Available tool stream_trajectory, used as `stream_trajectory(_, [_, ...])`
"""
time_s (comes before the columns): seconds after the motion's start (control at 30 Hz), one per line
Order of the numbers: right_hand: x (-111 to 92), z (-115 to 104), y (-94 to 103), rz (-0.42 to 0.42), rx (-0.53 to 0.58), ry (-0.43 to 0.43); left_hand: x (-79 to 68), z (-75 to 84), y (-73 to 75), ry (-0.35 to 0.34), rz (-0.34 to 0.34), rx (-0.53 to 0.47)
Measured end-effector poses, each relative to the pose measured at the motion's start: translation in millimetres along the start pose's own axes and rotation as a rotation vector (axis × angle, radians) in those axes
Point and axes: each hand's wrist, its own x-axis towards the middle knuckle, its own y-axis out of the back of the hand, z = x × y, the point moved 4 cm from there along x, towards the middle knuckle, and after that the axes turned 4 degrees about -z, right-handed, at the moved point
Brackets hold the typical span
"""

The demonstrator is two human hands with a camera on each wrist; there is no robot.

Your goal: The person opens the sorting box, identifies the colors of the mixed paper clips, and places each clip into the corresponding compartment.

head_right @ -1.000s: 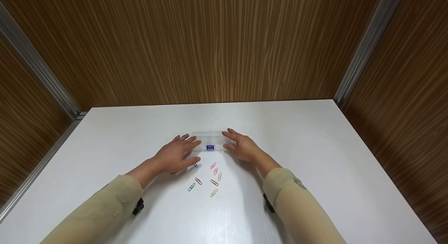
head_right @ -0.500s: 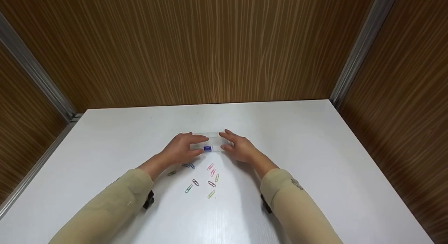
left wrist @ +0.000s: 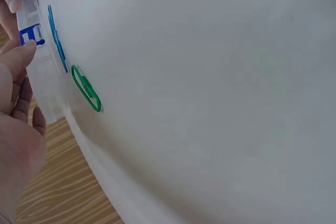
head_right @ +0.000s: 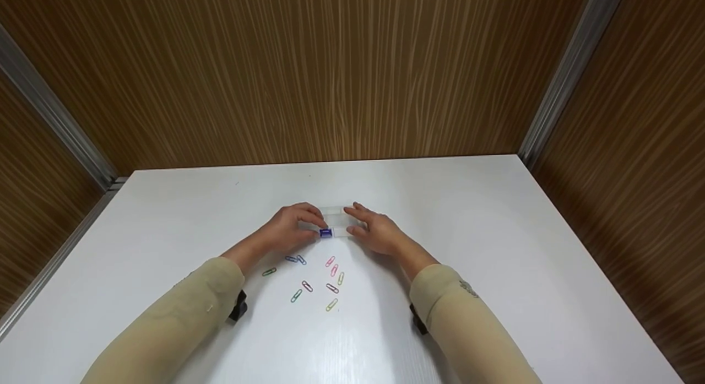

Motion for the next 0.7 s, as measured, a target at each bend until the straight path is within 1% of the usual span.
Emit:
stream_trajectory(0.13, [-0.2, -1.7, 1.4, -0.007, -0.003, 0.003, -0.1, -1.6, 2.4, 0.035, -0.035, -0.037])
stream_trajectory(0.3, [-1.4, -3.2, 3.5, -0.012, -0.015, 0.018, 0.6, -0.4, 5.4, 0.02, -0.066, -0.033])
stream_trajectory(0.5, [-0.8, -1.7, 5.0, -0.015, -0.012, 0.021, 2.1, 1.9, 5.6, 0.029, -0.085, -0.032])
stream_trajectory(0.7, [0.3, -0.3, 3.1, -0.016, -0.021, 0.028, 1.3, 0.3, 2.8, 0.052, -0.093, -0.04])
